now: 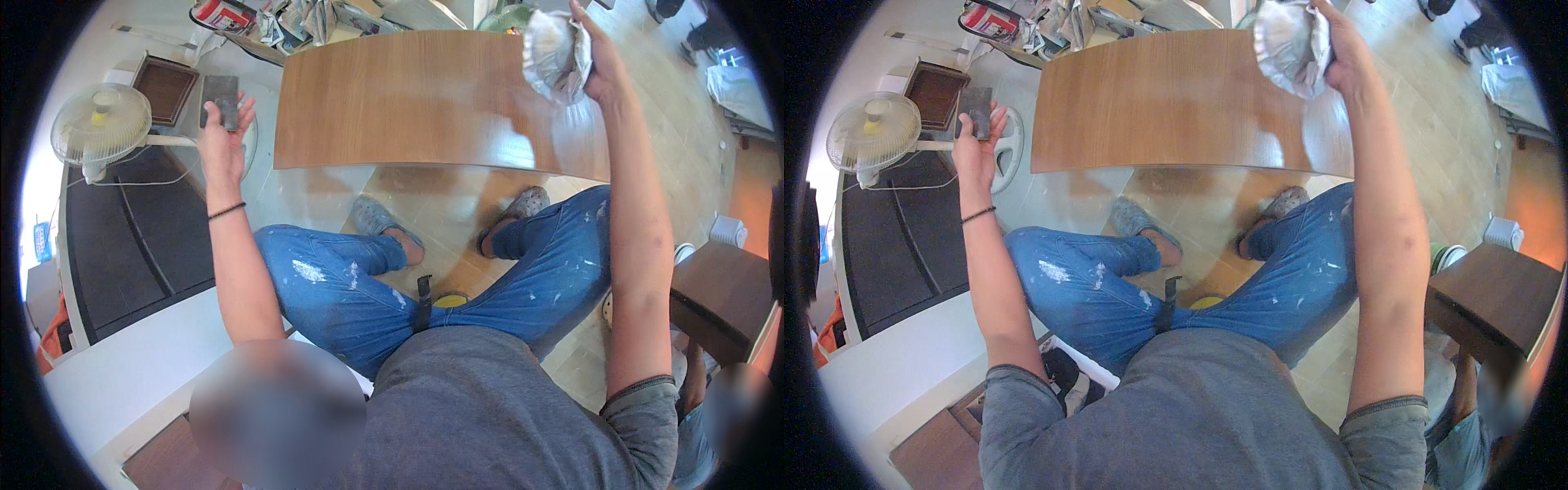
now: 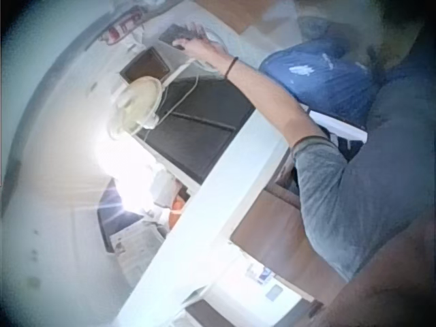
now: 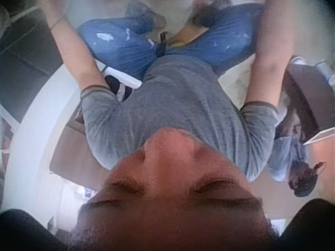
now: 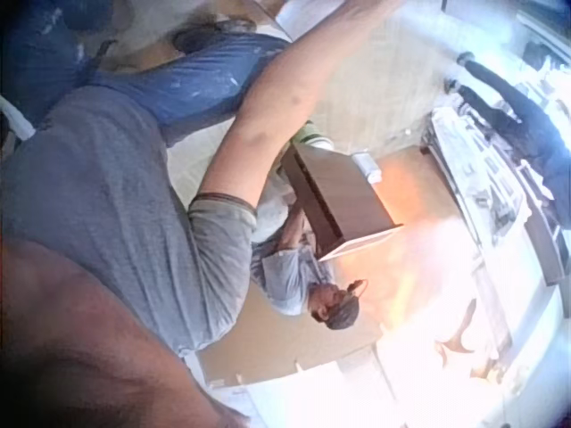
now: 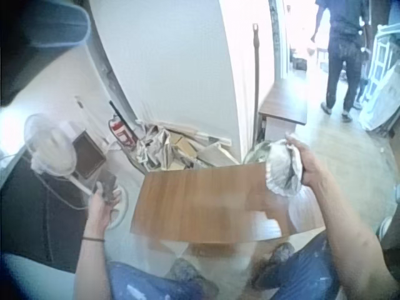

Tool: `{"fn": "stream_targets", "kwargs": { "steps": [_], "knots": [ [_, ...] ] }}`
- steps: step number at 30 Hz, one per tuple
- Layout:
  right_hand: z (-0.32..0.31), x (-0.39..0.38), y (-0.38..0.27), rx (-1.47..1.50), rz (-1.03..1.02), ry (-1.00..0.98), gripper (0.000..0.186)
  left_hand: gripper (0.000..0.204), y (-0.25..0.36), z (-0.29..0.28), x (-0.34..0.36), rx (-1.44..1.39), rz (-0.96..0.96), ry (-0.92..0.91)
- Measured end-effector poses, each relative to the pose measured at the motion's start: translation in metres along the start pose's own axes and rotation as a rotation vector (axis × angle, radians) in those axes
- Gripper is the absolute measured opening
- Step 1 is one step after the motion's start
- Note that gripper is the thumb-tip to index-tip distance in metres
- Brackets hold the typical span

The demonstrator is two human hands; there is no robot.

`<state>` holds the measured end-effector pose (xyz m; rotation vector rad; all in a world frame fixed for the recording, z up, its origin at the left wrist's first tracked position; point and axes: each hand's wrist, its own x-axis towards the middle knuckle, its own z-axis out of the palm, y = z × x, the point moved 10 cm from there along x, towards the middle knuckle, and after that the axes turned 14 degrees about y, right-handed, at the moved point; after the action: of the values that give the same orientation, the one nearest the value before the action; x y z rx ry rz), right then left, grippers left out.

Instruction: The person cleans a wooden board with a cloth, applies masking tape along one edge, and then uses a brush to apply a liquid finish along the taped edge. The person works on a single board throughout the clip.

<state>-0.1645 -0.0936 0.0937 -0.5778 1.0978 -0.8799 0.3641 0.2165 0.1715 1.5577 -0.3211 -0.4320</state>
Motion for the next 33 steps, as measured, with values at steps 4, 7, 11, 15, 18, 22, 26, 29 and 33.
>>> {"fn": "stream_targets", "kwargs": {
  "steps": [4, 7, 11, 15, 18, 22, 26, 29, 33],
  "knots": [
    [-0.05, 0.028, -0.006, 0.055, -0.005, 0.085, 0.041, 0.058, -0.077, -0.059, 0.082, 0.251, -0.101, 0.154],
    [-0.12, 0.029, 0.0, -0.016, 0.066, 0.31, 0.036, 0.06, -0.13, -0.079, 0.105, 0.37, -0.12, 0.169],
    [-0.225, 0.03, 0.011, -0.092, 0.066, 0.419, 0.033, 0.059, -0.179, -0.058, 0.11, 0.458, -0.138, 0.073],
    [-0.232, 0.022, 0.031, -0.313, 0.133, 0.517, 0.033, 0.062, -0.207, -0.065, 0.124, 0.484, -0.258, 0.064],
    [-0.211, 0.018, 0.052, -0.396, 0.21, 0.409, 0.035, 0.063, -0.217, -0.059, 0.125, 0.323, -0.368, 0.008],
    [-0.184, 0.016, 0.057, -0.376, 0.235, 0.258, 0.036, 0.061, -0.217, -0.06, 0.129, 0.211, -0.369, 0.076],
    [-0.196, 0.031, 0.057, -0.422, 0.233, 0.342, 0.036, 0.058, -0.205, -0.038, 0.12, 0.19, -0.419, 0.075],
    [-0.182, 0.031, 0.052, -0.463, 0.145, 0.399, 0.036, 0.055, -0.206, -0.039, 0.107, 0.225, -0.471, 0.052],
    [-0.2, 0.033, 0.052, -0.404, 0.192, 0.343, 0.035, 0.056, -0.214, -0.027, 0.085, 0.286, -0.571, -0.016]
  ]
}}
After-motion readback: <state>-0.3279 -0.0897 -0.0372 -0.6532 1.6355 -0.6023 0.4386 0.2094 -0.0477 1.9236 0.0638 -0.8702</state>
